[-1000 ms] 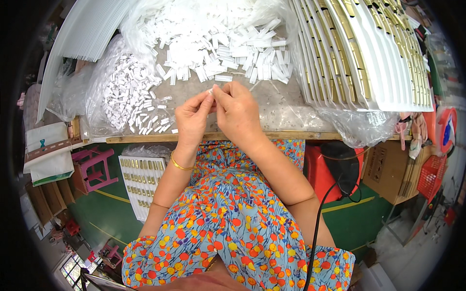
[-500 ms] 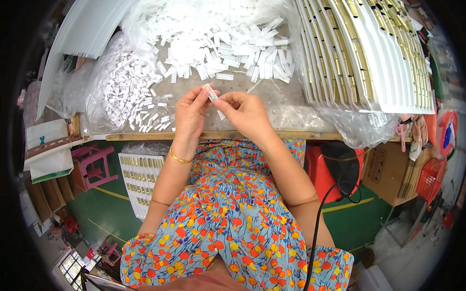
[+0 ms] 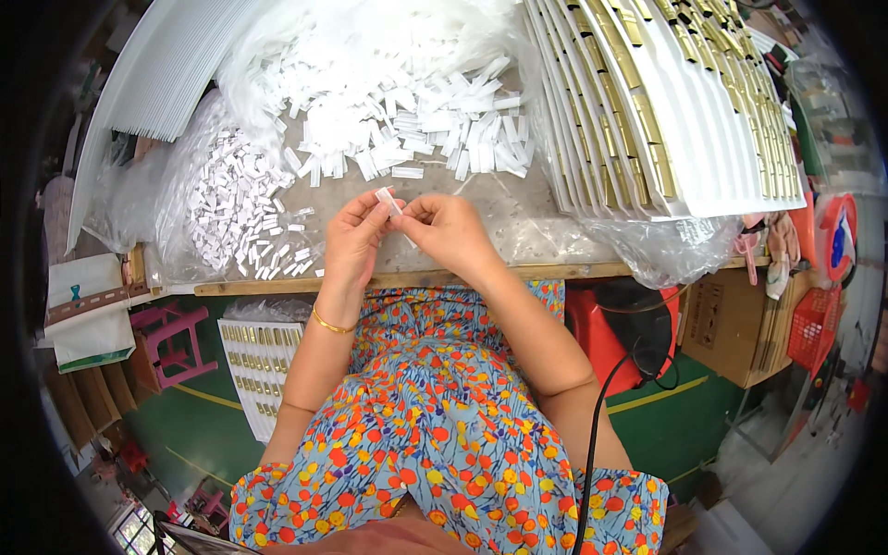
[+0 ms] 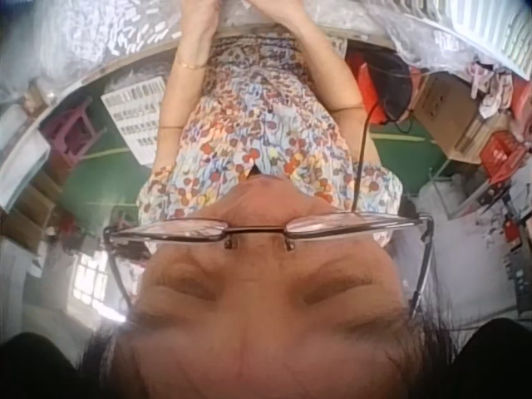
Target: Manually assembling small white plastic caps onto gold metal pins at a factory workstation.
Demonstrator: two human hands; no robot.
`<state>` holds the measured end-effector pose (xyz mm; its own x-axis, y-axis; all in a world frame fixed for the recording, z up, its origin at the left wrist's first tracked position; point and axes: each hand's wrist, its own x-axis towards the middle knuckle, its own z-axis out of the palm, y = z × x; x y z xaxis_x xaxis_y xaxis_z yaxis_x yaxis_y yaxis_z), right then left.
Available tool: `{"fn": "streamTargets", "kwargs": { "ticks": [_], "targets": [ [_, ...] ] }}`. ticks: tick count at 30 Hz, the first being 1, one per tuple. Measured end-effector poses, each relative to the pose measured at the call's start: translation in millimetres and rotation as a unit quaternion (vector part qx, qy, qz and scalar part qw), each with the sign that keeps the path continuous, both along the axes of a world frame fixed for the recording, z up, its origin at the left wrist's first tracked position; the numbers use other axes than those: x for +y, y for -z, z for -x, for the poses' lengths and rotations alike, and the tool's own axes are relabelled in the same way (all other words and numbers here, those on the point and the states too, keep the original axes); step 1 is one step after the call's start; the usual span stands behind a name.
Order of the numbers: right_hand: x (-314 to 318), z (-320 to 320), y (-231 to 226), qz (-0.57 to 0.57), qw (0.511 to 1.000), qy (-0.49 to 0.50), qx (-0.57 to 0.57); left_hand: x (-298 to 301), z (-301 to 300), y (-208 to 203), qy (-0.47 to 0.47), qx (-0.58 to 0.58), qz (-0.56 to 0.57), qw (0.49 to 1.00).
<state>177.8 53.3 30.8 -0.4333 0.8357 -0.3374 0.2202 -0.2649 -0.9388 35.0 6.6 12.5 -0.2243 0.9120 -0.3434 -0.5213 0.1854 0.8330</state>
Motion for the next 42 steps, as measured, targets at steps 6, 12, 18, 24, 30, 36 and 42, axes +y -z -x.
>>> {"fn": "streamTargets", "kwargs": {
  "ticks": [6, 12, 18, 24, 30, 36, 42],
  "targets": [
    [62.8, -16.9, 9.4, -0.258, 0.953, 0.037, -0.156, -5.1, 12.9, 4.7, -0.043, 0.034, 0.062, 0.997],
    [82.6, -1.5, 21.5, -0.432, 0.847, 0.032, -0.308, -4.1, 8.4, 0.3, -0.036, 0.024, 0.074, 0.996],
    [75.5, -12.3, 26.5, -0.394, 0.866, 0.039, -0.305, -2.7, 8.4, -1.1, -0.011, 0.003, 0.069, 0.998],
    [46.3, -20.2, 10.4, -0.421, 0.884, 0.015, -0.204, 4.6, 5.3, -0.3, -0.011, -0.028, 0.06, 0.998],
    [26.0, -13.8, -0.5, -0.424, 0.891, -0.008, -0.161, 12.1, 1.7, 3.2, 0.01, -0.057, 0.026, 0.998],
    [20.8, -12.8, 5.8, -0.24, 0.97, -0.008, -0.028, 10.3, 2.9, 2.6, 0.018, -0.053, 0.016, 0.998],
    [16.1, -11.2, 4.4, -0.367, 0.929, -0.009, -0.036, 6.5, 3.5, 2.6, 0.015, -0.059, 0.012, 0.998]
  ]
}}
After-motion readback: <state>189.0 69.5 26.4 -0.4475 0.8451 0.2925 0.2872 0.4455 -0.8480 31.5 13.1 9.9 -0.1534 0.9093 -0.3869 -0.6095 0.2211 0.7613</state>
